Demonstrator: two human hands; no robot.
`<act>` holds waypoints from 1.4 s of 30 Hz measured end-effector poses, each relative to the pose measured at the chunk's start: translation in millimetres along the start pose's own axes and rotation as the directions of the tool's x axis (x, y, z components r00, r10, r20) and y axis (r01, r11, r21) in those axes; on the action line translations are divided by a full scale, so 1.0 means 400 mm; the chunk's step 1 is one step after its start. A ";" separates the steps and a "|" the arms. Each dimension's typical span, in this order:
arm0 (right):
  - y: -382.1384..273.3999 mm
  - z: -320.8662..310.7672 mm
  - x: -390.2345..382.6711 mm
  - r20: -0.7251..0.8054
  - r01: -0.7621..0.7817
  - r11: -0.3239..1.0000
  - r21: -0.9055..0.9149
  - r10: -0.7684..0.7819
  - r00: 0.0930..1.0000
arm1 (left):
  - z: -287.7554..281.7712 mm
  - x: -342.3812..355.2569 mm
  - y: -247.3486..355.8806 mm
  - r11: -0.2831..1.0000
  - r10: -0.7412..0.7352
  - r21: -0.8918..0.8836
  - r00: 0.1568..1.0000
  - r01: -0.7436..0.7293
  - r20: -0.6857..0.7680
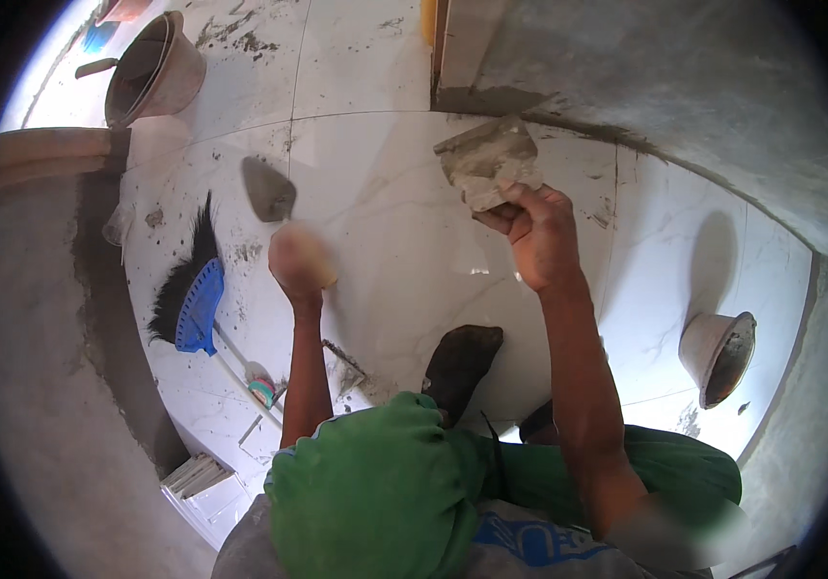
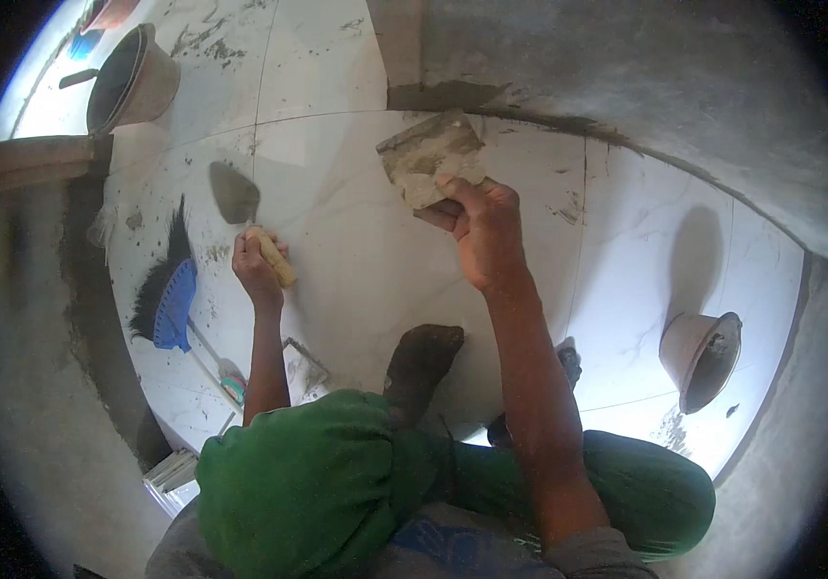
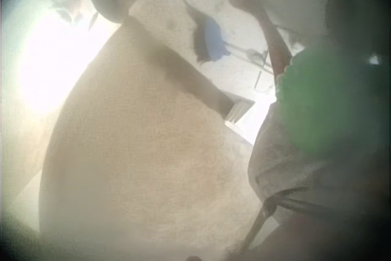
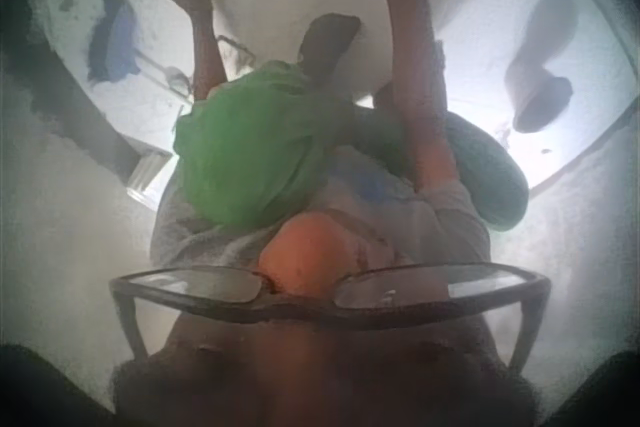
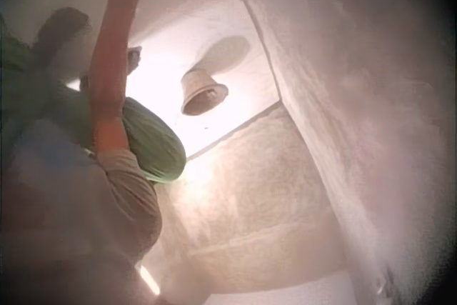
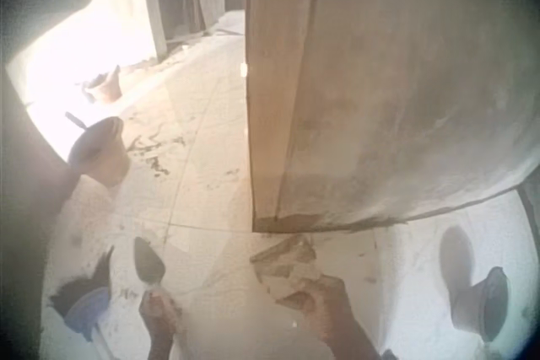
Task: The person applies mortar to the joints between floor tiles and the wall using a metal spreader. They take material from a bucket and smooth it into the crevices along the base of the wall.
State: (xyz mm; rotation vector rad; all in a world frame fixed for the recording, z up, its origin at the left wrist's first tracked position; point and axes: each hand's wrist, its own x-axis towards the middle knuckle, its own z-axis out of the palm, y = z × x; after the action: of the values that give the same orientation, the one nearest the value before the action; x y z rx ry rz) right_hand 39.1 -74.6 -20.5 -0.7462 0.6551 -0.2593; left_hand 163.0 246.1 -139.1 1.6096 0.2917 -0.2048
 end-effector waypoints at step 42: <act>-0.008 -0.262 -0.071 0.203 0.243 0.022 -0.970 -0.480 0.853 | 0.310 -0.270 0.226 0.957 -0.167 -0.048 0.679 0.286 0.715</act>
State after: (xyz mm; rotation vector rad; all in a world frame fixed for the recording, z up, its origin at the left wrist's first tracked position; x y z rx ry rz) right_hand -49.4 -121.5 -63.0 -2.3302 0.7634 -0.3636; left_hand 94.0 111.7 -27.8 1.2193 -0.0972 -0.9534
